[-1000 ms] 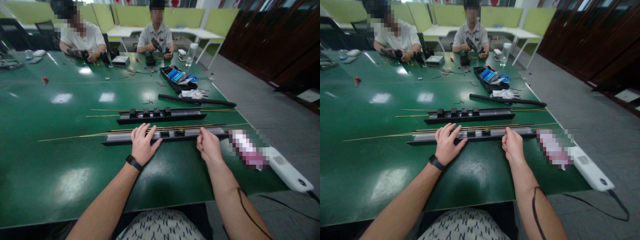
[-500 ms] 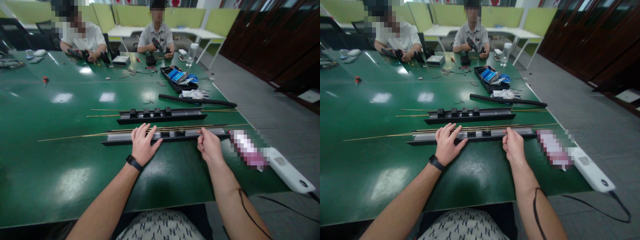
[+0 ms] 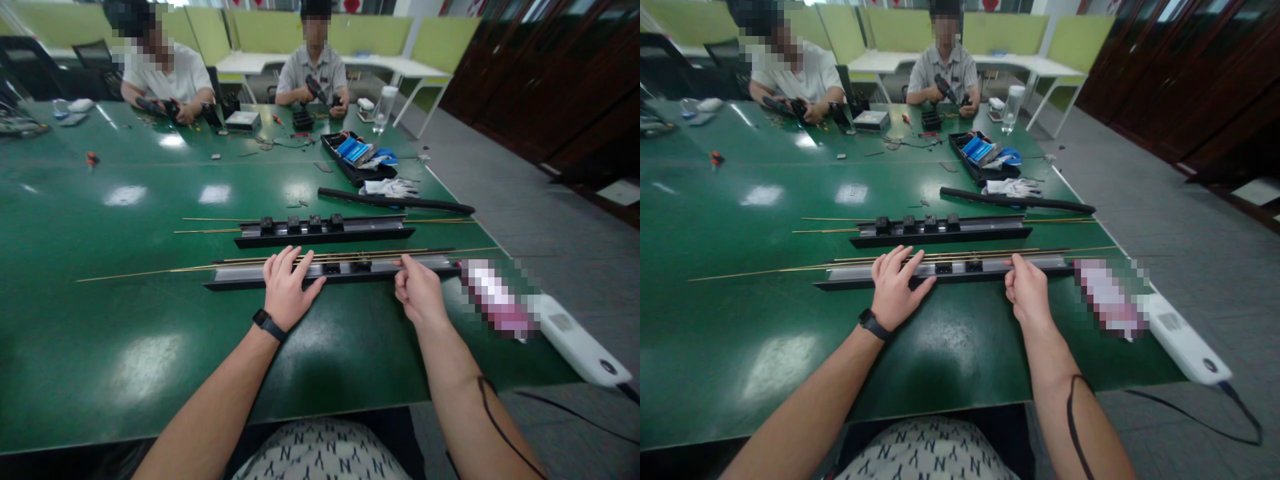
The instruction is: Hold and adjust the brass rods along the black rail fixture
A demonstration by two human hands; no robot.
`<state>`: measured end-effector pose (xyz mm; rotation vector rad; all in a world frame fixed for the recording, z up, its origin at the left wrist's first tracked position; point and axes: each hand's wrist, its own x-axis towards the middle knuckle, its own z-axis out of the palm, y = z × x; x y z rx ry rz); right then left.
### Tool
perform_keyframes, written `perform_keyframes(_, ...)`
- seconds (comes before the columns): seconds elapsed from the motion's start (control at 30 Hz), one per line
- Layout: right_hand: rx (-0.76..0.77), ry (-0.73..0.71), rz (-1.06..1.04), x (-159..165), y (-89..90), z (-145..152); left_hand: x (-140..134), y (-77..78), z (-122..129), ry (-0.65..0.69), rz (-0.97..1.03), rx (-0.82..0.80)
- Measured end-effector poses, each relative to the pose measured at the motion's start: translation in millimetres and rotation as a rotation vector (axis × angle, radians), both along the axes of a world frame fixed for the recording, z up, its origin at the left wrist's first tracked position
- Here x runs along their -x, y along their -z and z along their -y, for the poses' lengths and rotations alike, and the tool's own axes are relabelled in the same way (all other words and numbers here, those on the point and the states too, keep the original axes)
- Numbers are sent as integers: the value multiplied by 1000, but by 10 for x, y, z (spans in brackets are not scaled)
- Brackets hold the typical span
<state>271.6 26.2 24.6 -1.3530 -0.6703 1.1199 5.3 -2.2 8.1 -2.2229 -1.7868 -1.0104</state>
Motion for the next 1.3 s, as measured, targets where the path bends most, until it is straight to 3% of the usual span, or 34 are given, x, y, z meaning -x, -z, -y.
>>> perform_keyframes(0.1,-2,-24,4,5,-2,1,-1,-4,3,2,-2,-5)
perform_keyframes(0.33,-16,73,3,-19,-7,-17,8,-4,4,4,2,-9)
perform_keyframes(0.57,9,-17,5,20,-26,8,2,-12,1,2,6,-2)
perform_keyframes(0.8,-8,69,4,-17,-7,-14,8,-8,0,4,9,0)
perform_keyframes(1.03,9,-18,11,-3,5,-3,6,-13,5,4,7,0)
perform_keyframes(1.3,-21,70,10,-32,17,-26,9,-5,-1,5,5,2)
